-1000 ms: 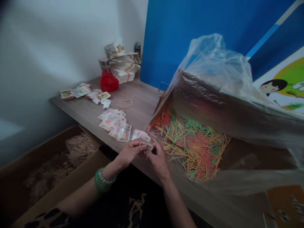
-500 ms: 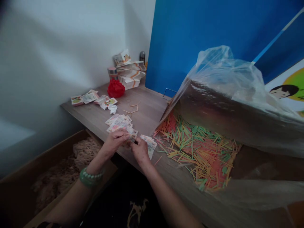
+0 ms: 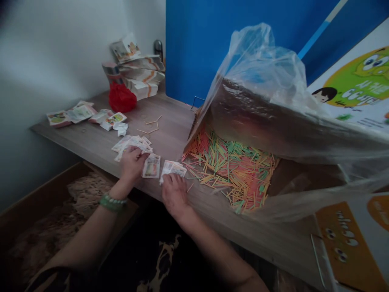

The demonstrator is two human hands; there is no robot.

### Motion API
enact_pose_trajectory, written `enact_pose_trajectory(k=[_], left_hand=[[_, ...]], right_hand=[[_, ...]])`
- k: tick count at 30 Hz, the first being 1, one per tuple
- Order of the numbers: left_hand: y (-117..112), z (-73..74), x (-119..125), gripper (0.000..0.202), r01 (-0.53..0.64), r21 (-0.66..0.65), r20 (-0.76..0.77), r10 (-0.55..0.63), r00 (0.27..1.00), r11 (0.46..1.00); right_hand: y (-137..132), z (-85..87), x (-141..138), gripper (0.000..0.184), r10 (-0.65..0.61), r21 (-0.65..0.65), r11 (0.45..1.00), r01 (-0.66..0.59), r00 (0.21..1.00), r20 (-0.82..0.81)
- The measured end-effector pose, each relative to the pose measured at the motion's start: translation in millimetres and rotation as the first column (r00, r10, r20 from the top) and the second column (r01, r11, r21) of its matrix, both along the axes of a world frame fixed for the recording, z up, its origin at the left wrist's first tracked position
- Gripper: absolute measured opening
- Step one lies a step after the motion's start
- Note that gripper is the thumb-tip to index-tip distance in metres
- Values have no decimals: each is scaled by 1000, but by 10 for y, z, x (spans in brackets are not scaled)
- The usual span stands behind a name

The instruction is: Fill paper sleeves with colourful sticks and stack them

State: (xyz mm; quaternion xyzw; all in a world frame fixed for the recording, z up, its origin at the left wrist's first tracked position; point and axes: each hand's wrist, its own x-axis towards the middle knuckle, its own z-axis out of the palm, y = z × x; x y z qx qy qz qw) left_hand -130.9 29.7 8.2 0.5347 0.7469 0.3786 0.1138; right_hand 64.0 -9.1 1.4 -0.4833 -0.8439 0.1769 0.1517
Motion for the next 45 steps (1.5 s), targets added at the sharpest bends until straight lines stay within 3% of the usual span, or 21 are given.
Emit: enact_pose_trajectory(k=[2, 5, 7, 9, 11, 14, 19, 23, 25, 27, 30, 31, 32, 33, 35, 37, 38, 39, 41, 43, 45], left_hand=[[109, -74, 4, 23, -76, -72, -246, 56, 968, 995], [152, -135, 15, 37, -134, -58, -402, 100, 910, 989], [96, -137, 37, 41, -116, -6, -425, 102, 900, 993], [-18, -140, 97, 40, -15, 11, -427, 19, 904, 1000], [-171, -179, 193, 41, 173, -34, -433, -171, 885, 984], [-402, -310, 301, 40, 401, -157, -452, -427, 783, 902], [-523, -429, 45, 50, 345, -252, -528, -428, 733, 904], [-415, -360, -268, 57, 424, -346, -498, -546, 673, 837], [-378, -313, -285, 55, 428, -344, -479, -548, 686, 836], [-390, -251, -168, 46, 380, -262, -467, -461, 755, 887], [-503, -109, 217, 29, 301, -54, -252, -305, 919, 952], [-550, -56, 377, 27, 303, -11, -79, -303, 950, 953], [-591, -8, 539, 29, 326, 11, 143, -324, 935, 945], [-620, 31, 695, 34, 373, -9, 379, -342, 860, 928], [-627, 63, 955, 38, 451, -36, 743, -278, 609, 892], [-576, 34, 1114, 36, 422, -54, 899, -140, 415, 905], [-539, 5, 1157, 35, 383, -64, 925, -90, 370, 922], [-504, -28, 1183, 33, 355, -71, 927, -70, 368, 932], [-451, -95, 1221, 25, 388, -50, 864, -155, 479, 920], [-427, -160, 1287, 14, 547, -6, 657, -408, 633, 837], [-420, -239, 1394, 13, 708, -14, 335, -664, 669, 706]], right_hand=[[-75, -50, 120, 28, -96, 55, 995, 88, 981, 167], [-96, -170, 203, 25, -140, 75, 989, 124, 953, 269], [-66, -238, 221, 18, -109, 95, 992, 86, 956, 272], [-29, -269, 237, 16, -88, 116, 991, 61, 966, 244], [-3, -263, 262, 17, -86, 111, 992, 64, 975, 207], [9, -220, 303, 19, -69, 68, 996, 57, 980, 185], [24, -204, 319, 20, -61, 32, 998, 57, 983, 175], [52, -228, 330, 21, -84, 29, 996, 81, 986, 141], [48, -219, 380, 24, -120, 61, 992, 115, 989, 91], [21, -193, 464, 29, -156, 114, 982, 152, 987, 32], [-74, -128, 609, 34, -194, 189, 963, 194, 981, -22], [-118, -103, 651, 35, -192, 209, 959, 193, 981, -25], [-165, -77, 688, 36, -168, 227, 959, 168, 986, -21], [-212, -52, 722, 36, -120, 241, 963, 119, 993, -10], [-291, -14, 791, 37, 22, 256, 966, -27, 1000, 21], [-314, 2, 883, 36, 152, 262, 953, -154, 988, 26], [-293, 0, 943, 35, 174, 262, 950, -171, 985, 13], [-246, -8, 1011, 35, 158, 257, 954, -152, 987, -5], [-85, -36, 1160, 38, 49, 230, 972, -43, 999, -18], [123, -71, 1292, 45, -67, 194, 979, 56, 996, 51], [313, -98, 1368, 50, -105, 167, 983, 76, 980, 170]])
